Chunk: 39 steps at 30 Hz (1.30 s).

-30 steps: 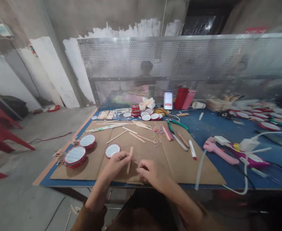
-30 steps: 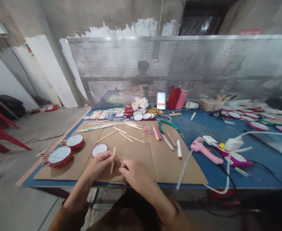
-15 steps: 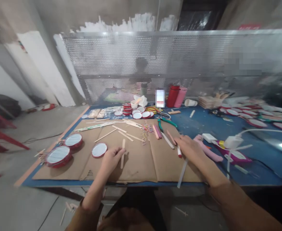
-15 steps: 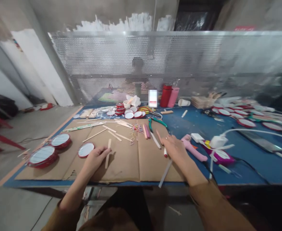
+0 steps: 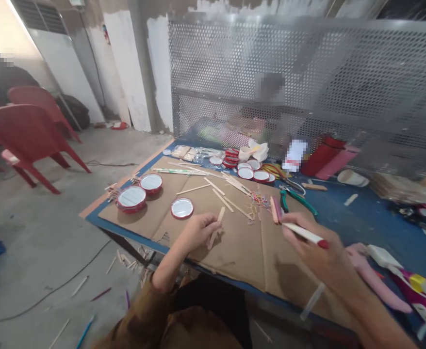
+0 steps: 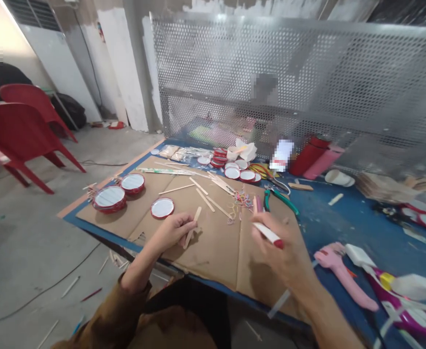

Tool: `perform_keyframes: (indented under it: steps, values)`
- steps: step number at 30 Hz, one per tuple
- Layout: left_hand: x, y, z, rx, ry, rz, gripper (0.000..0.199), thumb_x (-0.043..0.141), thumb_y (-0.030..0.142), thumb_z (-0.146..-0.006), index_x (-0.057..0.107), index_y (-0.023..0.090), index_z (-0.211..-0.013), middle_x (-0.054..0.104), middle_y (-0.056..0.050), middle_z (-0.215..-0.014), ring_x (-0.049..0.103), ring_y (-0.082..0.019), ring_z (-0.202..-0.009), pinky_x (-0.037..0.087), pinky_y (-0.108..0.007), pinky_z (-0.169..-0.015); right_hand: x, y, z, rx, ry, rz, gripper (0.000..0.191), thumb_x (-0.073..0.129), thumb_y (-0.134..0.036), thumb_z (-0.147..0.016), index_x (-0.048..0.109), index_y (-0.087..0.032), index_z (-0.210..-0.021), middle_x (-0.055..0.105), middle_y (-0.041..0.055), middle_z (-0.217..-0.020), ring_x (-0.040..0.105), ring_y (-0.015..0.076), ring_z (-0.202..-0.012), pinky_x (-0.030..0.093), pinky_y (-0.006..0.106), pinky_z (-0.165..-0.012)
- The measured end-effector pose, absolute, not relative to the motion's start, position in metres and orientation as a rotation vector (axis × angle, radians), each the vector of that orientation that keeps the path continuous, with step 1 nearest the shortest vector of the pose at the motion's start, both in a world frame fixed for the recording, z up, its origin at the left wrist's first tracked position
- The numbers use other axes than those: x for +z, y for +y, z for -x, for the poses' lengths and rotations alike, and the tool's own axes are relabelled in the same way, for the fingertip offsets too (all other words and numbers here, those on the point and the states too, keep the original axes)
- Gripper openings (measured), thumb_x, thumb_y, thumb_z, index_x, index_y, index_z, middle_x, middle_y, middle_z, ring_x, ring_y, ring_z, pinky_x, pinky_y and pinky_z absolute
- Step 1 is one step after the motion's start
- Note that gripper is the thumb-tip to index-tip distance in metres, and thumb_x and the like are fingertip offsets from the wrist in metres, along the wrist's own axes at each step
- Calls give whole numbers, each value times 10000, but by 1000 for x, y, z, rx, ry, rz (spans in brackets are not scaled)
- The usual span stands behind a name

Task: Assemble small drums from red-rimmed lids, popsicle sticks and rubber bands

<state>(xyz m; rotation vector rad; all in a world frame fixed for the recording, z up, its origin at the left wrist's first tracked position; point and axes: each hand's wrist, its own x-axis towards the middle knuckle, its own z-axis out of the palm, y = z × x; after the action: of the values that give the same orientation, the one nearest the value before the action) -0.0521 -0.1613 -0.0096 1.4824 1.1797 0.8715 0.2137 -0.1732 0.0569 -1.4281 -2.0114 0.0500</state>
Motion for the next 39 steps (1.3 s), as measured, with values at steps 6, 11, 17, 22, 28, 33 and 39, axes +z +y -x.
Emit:
perform_keyframes:
  steps: [6, 11, 17, 22, 28, 33, 39]
  values:
    - [-10, -161, 56, 850, 1092, -1480, 280, 474, 429, -846, 469, 186, -706, 522, 49, -466, 500, -88, -374, 345, -166, -393, 55, -177, -84, 765, -1433, 1074, 219, 602, -396, -824, 602, -184, -879, 624, -12, -662, 580, 110, -539, 444, 211, -491]
    - [-8, -166, 62, 773, 1046, -1450, 254, 477, 410, -837, 444, 199, -700, 533, 54, -465, 511, -99, -355, 349, -172, -363, 24, -189, -77, 671, -1251, 1132, 275, 540, -458, -867, 570, -193, -800, 476, -80, -480, 414, 70, -372, 336, 186, -374]
    - [-18, -173, 76, 808, 1059, -1533, 262, 473, 413, -857, 452, 197, -709, 594, 29, -498, 567, -113, -412, 388, -186, -430, 8, -222, -195, -296, -1676, 1603, 267, 488, -397, -897, 645, -181, -890, 677, 57, -721, 623, 178, -661, 461, 299, -633]
    - [-22, -175, 80, 759, 996, -1564, 278, 451, 432, -874, 455, 193, -732, 595, 28, -479, 594, -128, -428, 399, -191, -459, 22, -242, -311, -1013, -1984, 2134, 219, 448, -277, -906, 642, -178, -918, 676, 130, -806, 577, 255, -749, 355, 336, -604]
    - [-25, -174, 79, 756, 993, -1552, 281, 444, 446, -877, 459, 195, -752, 597, 36, -476, 590, -125, -423, 405, -191, -461, 20, -229, -350, -822, -2086, 2350, 162, 454, -151, -863, 615, -142, -879, 645, 114, -768, 551, 243, -796, 322, 295, -622]
    - [-20, -174, 79, 737, 1023, -1500, 308, 458, 490, -844, 440, 207, -723, 582, 43, -465, 582, -139, -405, 406, -204, -425, 16, -207, -340, -665, -1995, 2320, 156, 485, -88, -829, 608, -173, -870, 640, 74, -782, 538, 195, -779, 289, 261, -570]
    - [-17, -176, 75, 726, 1132, -1573, 290, 429, 465, -853, 470, 203, -735, 533, 52, -415, 514, -128, -351, 361, -203, -396, 24, -190, -344, -601, -1939, 2236, 184, 490, -45, -824, 588, -184, -752, 591, 52, -671, 533, 168, -669, 259, 273, -538]
